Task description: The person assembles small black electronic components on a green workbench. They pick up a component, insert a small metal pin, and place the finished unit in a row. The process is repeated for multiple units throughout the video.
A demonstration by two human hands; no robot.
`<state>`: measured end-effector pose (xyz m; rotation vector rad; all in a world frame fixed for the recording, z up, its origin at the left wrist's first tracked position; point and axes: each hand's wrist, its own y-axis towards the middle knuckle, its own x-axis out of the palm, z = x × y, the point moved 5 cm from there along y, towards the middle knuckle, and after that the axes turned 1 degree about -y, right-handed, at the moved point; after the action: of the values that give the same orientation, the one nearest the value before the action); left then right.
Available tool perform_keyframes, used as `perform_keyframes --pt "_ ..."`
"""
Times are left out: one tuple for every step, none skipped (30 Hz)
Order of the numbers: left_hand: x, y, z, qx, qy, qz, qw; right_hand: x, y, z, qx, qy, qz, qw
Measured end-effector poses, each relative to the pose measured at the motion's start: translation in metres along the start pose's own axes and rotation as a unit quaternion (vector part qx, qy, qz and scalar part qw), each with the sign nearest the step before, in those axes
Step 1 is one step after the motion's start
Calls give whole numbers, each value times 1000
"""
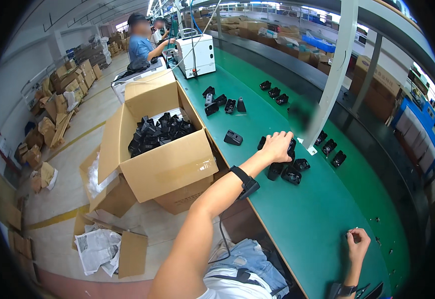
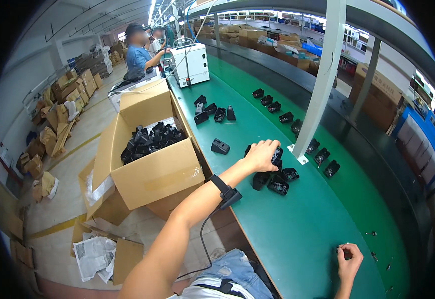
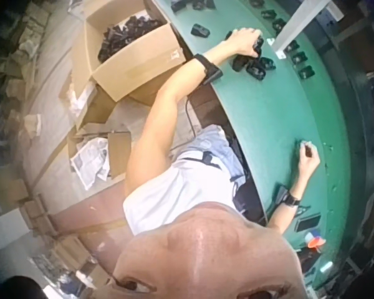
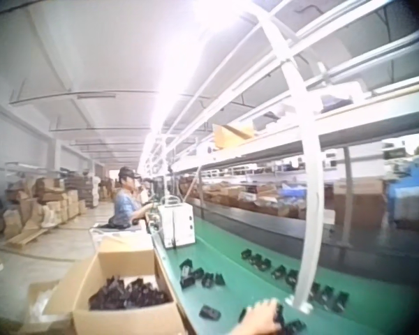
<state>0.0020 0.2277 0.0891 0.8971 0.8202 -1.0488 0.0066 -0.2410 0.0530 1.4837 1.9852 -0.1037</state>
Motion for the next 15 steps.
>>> perform_keyframes --pt "1 -4 0 -3 -3 21 1000 0 1 -4 5 -26 -21 999" --pt "1 -8 0 -6 -7 43 999 0 2 -8 5 -13 -14 1000" --pt "-4 -14 4 11 -43 101 994 0 2 -10 5 -1 -7 1000" --pt "-7 -14 10 18 -51 120 991 0 3 -13 6 12 2 1000" --pt "-10 -13 16 27 -59 138 988 -1 6 -18 3 23 9 1000" --pt "-13 -15 25 32 -67 155 985 -1 8 -23 3 35 14 999" --pt "-19 -17 40 29 -103 139 985 -2 11 -28 2 45 20 999" --pt "-14 -14 54 48 -138 98 984 -3 14 -33 -7 42 20 999" --pt "-6 -14 66 71 -149 78 983 -2 19 -41 -20 41 16 999" --pt "8 -14 81 95 -160 57 981 0 24 -48 -34 39 14 999" --pt "25 -14 99 126 -170 14 977 2 28 -56 -45 57 29 997" --pt "43 -16 119 160 -181 -29 970 2 32 -64 -66 48 40 996" --pt "52 -23 143 179 -191 -77 962 1 35 -71 -85 36 54 994" --pt "61 -29 166 199 -202 -124 951 -1 37 -79 -106 23 68 992" --pt "76 -31 183 246 -239 -171 923 2 39 -88 -124 16 76 989"
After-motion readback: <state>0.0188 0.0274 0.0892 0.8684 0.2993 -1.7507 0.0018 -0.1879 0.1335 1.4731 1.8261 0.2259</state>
